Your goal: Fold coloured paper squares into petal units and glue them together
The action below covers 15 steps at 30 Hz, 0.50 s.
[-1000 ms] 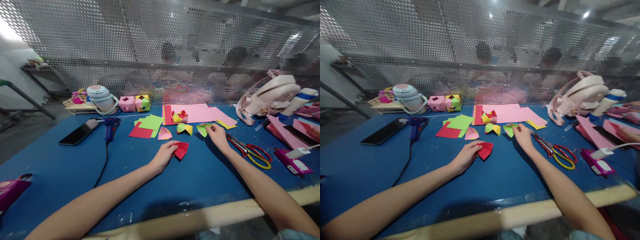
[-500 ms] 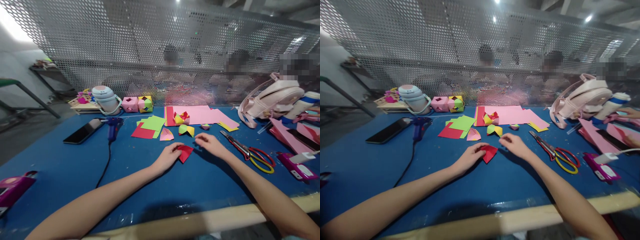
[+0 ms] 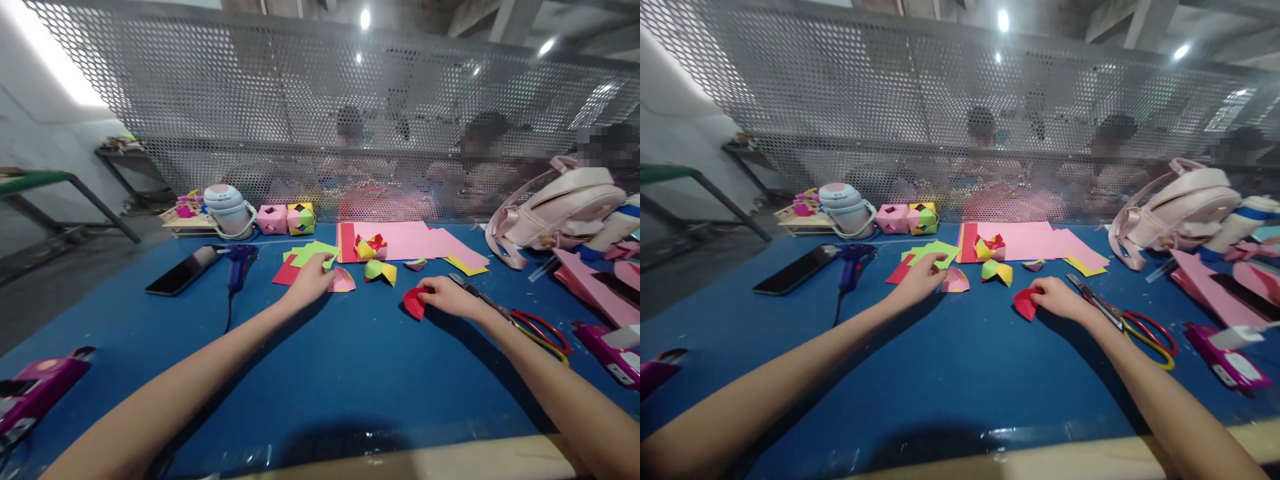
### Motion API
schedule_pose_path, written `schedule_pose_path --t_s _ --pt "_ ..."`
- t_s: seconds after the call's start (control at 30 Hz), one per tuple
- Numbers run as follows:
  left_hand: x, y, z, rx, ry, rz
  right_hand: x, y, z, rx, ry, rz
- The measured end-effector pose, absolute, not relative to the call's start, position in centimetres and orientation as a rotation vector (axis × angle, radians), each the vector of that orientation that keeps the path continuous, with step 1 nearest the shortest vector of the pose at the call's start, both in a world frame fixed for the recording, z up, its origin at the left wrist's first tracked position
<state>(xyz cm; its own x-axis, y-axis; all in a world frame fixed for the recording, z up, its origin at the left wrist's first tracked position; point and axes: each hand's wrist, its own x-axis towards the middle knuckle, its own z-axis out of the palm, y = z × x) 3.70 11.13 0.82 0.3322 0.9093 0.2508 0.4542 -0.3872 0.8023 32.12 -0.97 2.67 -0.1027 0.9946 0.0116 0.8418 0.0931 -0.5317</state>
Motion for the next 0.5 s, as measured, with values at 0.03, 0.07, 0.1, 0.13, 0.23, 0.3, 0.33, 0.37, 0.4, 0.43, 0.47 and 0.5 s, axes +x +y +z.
schedule_pose_path --t_s 0.03,0.07,0.1,0.13,0.23,0.3,0.33,0.37,0.4,0.43,0.47,0.5 --pt "3.5 11.9 0.5 1.962 1.192 0.916 32.7 -1.0 2.6 -1.824 -2.014 0.552" --pt "3.5 12.5 0.1 1.958 1.176 0.892 33.3 -1.0 2.5 -1.837 -2.019 0.538" --pt "3.5 12.8 -0.1 1.961 1.158 0.873 33.8 -1.0 2.5 -1.848 -2.023 0.523" --pt "3.6 12.9 -0.4 1.97 1.137 0.856 34.3 -1.1 2.6 -1.858 -2.022 0.506" --pt "4.4 12.5 -0.7 2.025 1.07 0.804 34.7 -1.1 3.2 -1.862 -1.995 0.357" --pt "5.2 12.2 -0.8 2.065 1.036 0.782 33.7 -0.8 3.6 -1.807 -1.991 0.224" --pt "5.7 12.1 -0.8 2.086 1.023 0.775 32.8 -0.5 3.8 -1.764 -2.013 0.189" --pt "6.3 12.0 -0.8 2.108 1.013 0.771 31.6 -0.2 3.8 -1.721 -2.044 0.186" --pt "6.8 12.0 -0.8 2.13 1.005 0.768 30.4 0.2 3.8 -1.683 -2.117 0.225" --pt "7.4 12.0 -0.8 2.154 1.0 0.765 29.1 0.7 3.6 -1.665 -2.192 0.273" --pt "7.9 11.9 -0.7 2.178 0.997 0.763 28.0 1.2 3.3 -1.651 -2.228 0.295" --pt "8.4 11.8 -0.7 2.199 0.999 0.757 27.1 1.7 2.9 -1.643 -2.251 0.306"
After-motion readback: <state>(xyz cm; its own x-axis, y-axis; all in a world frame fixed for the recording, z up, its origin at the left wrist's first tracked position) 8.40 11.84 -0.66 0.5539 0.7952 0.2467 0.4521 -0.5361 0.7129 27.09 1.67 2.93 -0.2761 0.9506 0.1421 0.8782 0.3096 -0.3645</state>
